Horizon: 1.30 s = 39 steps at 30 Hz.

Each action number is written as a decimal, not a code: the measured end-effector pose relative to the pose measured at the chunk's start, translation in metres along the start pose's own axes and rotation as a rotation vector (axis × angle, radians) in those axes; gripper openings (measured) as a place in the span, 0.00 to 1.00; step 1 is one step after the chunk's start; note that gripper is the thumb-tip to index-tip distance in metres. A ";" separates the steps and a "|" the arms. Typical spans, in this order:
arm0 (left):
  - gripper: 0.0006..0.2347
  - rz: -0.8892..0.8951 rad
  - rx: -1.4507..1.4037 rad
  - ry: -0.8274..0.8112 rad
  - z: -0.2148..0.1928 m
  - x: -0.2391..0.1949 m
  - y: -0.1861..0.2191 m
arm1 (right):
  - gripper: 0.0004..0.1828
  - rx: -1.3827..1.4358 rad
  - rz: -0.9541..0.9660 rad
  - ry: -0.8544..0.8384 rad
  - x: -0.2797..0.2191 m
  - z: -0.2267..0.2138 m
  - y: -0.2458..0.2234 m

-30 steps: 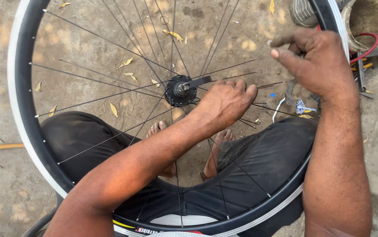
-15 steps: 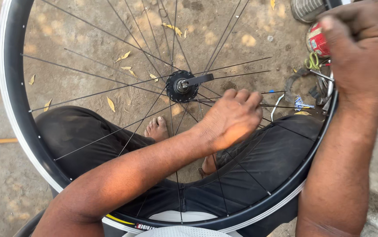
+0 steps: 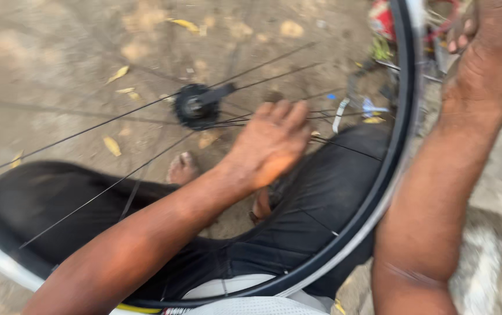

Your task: The person assembles a bicycle wheel by inserting spokes into the hub and rim, then securing them with nipples. The person works methodically around the wheel, threading each spoke and tightening it by hand.

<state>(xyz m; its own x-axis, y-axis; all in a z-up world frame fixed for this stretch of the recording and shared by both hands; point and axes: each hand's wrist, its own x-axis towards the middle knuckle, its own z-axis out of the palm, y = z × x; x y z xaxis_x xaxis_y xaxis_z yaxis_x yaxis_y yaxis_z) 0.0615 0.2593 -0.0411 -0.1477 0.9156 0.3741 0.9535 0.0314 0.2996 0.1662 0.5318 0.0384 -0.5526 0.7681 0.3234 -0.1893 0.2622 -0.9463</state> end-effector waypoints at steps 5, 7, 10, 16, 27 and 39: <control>0.11 0.041 -0.022 -0.056 0.002 -0.005 -0.004 | 0.08 -0.502 -0.117 -0.081 -0.040 -0.032 0.006; 0.13 0.086 0.019 0.025 0.003 -0.003 -0.004 | 0.11 -0.562 -0.129 -0.107 -0.053 -0.029 0.018; 0.14 0.109 0.041 0.080 0.003 -0.005 0.001 | 0.14 -0.500 -0.130 -0.139 -0.069 -0.024 0.026; 0.11 0.181 -0.009 0.006 -0.004 -0.014 0.002 | 0.15 -0.399 -0.131 -0.157 -0.075 -0.014 0.023; 0.06 0.065 -0.310 0.049 -0.007 -0.024 0.046 | 0.19 -0.335 -0.154 -0.159 -0.075 -0.024 0.057; 0.06 -0.037 -0.399 0.042 -0.003 -0.007 0.053 | 0.15 -0.435 -0.257 -0.148 -0.079 -0.029 0.055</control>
<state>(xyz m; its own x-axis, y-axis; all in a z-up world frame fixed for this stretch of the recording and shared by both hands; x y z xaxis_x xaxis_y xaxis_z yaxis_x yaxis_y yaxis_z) 0.1122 0.2535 -0.0254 -0.1984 0.8991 0.3902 0.7717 -0.1021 0.6278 0.2228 0.5020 -0.0397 -0.6475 0.5643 0.5121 0.0027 0.6737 -0.7390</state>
